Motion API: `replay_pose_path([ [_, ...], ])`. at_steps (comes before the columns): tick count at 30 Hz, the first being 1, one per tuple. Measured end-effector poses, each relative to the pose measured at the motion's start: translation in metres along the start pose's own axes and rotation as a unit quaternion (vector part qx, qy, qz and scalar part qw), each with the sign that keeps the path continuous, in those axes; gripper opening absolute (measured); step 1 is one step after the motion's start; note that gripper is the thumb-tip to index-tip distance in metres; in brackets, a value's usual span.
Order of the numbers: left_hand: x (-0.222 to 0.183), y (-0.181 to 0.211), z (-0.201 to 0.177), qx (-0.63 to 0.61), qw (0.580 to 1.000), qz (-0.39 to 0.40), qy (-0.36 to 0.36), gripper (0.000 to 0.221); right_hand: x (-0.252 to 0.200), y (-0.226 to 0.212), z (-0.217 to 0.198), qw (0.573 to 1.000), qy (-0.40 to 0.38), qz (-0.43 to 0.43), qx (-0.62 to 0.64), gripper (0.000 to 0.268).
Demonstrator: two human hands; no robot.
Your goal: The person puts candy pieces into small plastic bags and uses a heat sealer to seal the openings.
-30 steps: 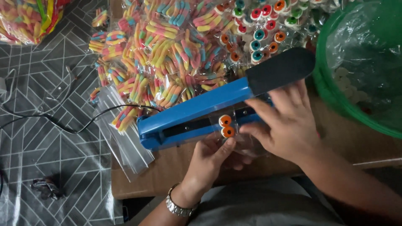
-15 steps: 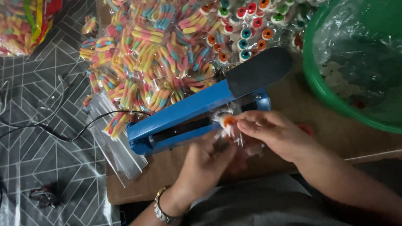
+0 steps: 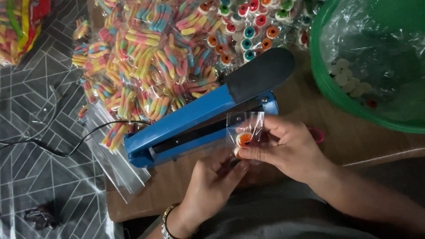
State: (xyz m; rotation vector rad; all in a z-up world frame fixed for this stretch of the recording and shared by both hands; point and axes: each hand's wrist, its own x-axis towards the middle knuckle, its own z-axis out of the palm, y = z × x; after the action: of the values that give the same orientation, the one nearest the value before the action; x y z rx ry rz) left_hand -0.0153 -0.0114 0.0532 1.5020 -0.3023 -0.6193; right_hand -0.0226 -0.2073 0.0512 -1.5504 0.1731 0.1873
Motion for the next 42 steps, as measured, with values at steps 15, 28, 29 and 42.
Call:
replay_pose_path([
  [15,0.002,-0.014,0.007,0.030,0.998,0.045,0.019,0.016,-0.006,-0.004,0.007,0.996,0.026,-0.074,-0.040,0.053],
  [28,-0.002,-0.021,0.011,0.071,0.992,0.100,0.041,0.017,-0.008,-0.010,0.001,0.998,0.014,-0.025,-0.051,0.061],
  [29,-0.002,-0.020,0.011,0.071,0.992,0.099,0.041,0.017,-0.010,-0.009,0.000,0.998,0.014,-0.025,-0.051,0.061],
  [42,0.000,-0.029,0.004,0.123,0.988,0.037,0.082,0.023,-0.003,-0.002,-0.001,0.993,-0.040,-0.088,-0.064,0.040],
])
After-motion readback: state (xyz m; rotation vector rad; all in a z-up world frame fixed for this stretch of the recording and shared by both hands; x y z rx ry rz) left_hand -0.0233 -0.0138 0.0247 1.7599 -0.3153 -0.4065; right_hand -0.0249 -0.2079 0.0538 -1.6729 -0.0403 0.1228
